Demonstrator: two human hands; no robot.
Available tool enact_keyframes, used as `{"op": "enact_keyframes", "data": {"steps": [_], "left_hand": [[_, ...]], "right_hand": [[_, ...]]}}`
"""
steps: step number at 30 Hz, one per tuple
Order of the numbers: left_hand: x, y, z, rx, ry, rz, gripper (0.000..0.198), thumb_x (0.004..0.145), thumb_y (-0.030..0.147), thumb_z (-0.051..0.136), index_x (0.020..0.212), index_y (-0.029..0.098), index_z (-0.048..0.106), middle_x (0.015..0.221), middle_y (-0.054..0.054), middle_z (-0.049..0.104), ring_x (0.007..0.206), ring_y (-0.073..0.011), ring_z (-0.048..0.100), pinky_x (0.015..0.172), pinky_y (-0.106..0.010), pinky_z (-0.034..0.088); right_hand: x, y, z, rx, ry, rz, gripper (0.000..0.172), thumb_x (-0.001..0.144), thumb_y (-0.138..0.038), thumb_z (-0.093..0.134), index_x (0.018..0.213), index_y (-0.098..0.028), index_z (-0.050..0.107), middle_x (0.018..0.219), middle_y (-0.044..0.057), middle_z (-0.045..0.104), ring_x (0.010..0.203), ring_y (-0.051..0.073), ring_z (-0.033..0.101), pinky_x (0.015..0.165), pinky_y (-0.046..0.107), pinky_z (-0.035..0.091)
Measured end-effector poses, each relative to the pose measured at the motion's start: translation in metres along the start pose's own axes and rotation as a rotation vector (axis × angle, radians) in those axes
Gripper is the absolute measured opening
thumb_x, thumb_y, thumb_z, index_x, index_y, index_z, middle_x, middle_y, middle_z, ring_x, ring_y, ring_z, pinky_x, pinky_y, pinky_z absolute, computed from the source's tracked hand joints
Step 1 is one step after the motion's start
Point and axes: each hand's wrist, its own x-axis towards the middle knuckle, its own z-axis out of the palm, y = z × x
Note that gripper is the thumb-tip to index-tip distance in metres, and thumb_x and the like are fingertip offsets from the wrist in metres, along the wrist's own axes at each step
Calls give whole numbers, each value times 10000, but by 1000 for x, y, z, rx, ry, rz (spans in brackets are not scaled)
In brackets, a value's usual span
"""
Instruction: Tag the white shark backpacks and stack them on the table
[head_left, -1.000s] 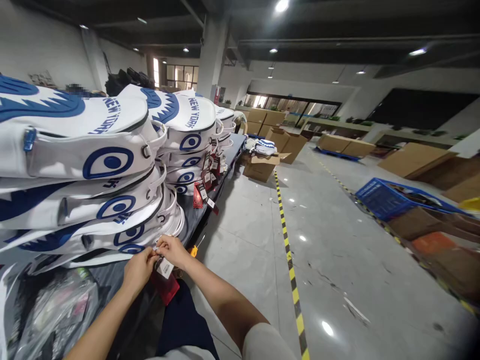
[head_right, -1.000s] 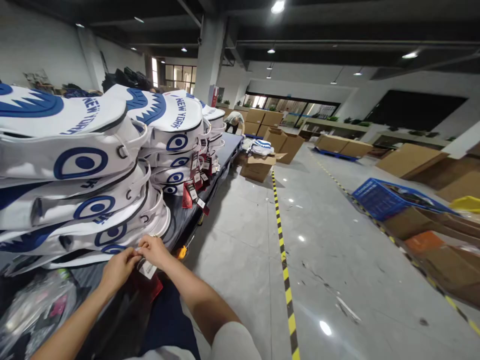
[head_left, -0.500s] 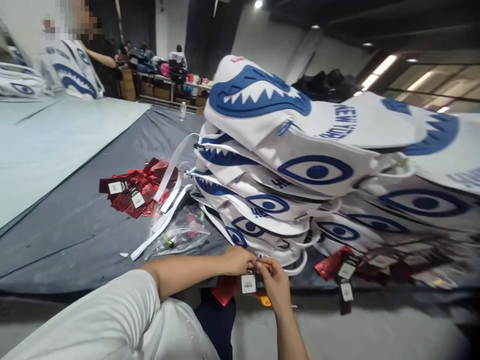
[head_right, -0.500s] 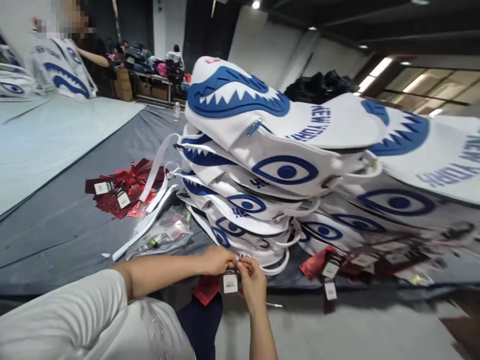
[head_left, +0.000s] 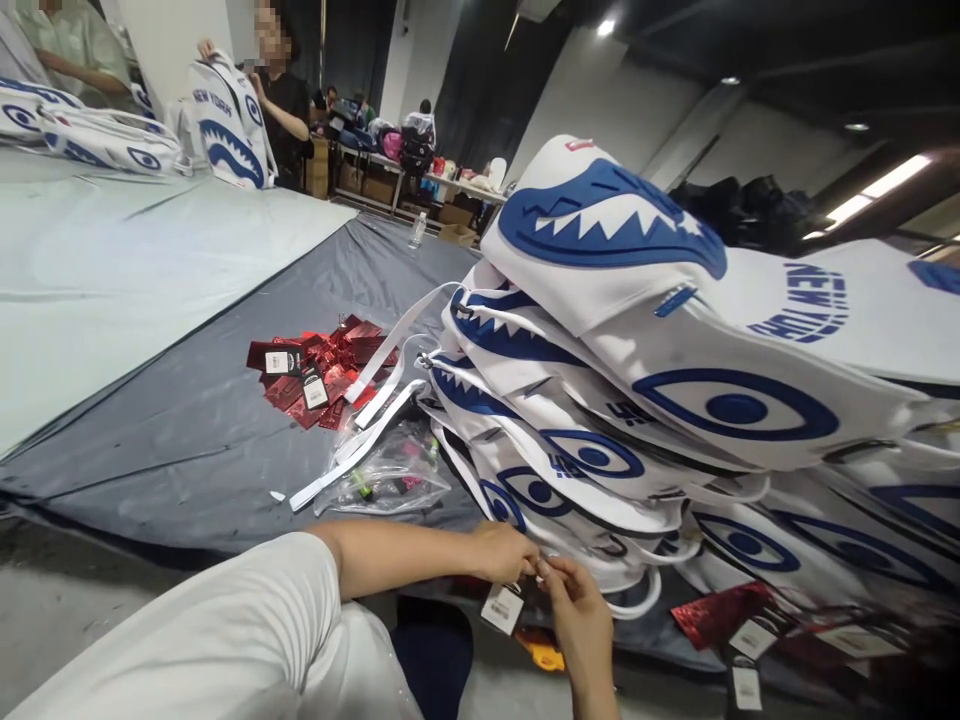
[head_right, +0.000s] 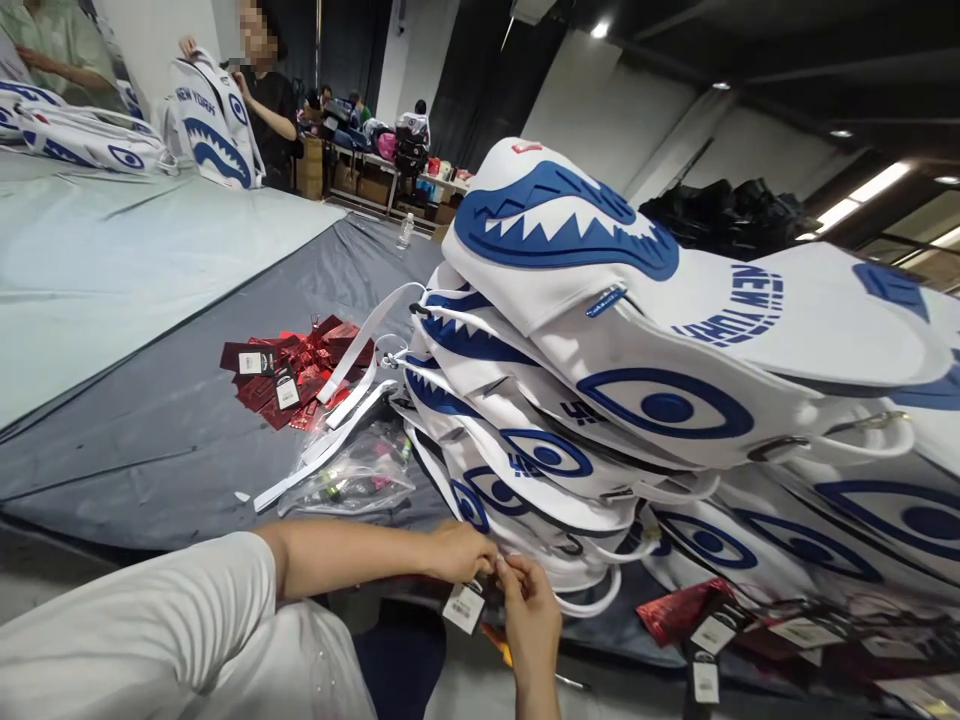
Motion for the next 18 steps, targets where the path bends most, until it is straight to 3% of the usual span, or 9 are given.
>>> {"op": "enact_keyframes", "data": {"steps": [2,8,13,18], "left_hand": [[1,0,-1,20,14,2,230,905,360,553,1044,216,666,1071,-91,743,1058,-269,692,852,-351,524],[2,1,-5,50,4,14,290,916,394,535,1138,250,654,1095,-83,744,1032,-263,706,783,-326,538],[-2,4,-3,99,47,17,308,921,384,515,1135,204,645,1112,-127,730,1074,-299,687,835,-375,532],[-4,3,-6,138,10,34,250,928,364,509,1099,262,661,1090,-66,744,1041,-269,703,766,-332,536]], "right_hand": [[1,0,0,-3,-16,-7,473,542,-550,768,814,-182,651,717,50,712,682,238,661,644,341,528],[5,1,-2,-65,20,-29,507,569,-576,724,872,-175,660,747,60,718,695,245,659,655,351,511],[3,1,-1,-44,34,-95,474,551,-590,698,791,-185,639,733,60,710,727,258,670,700,371,527],[12,9,-1,-65,19,-32,561,484,-614,711,832,-178,649,737,76,717,721,286,676,717,413,541]]}}
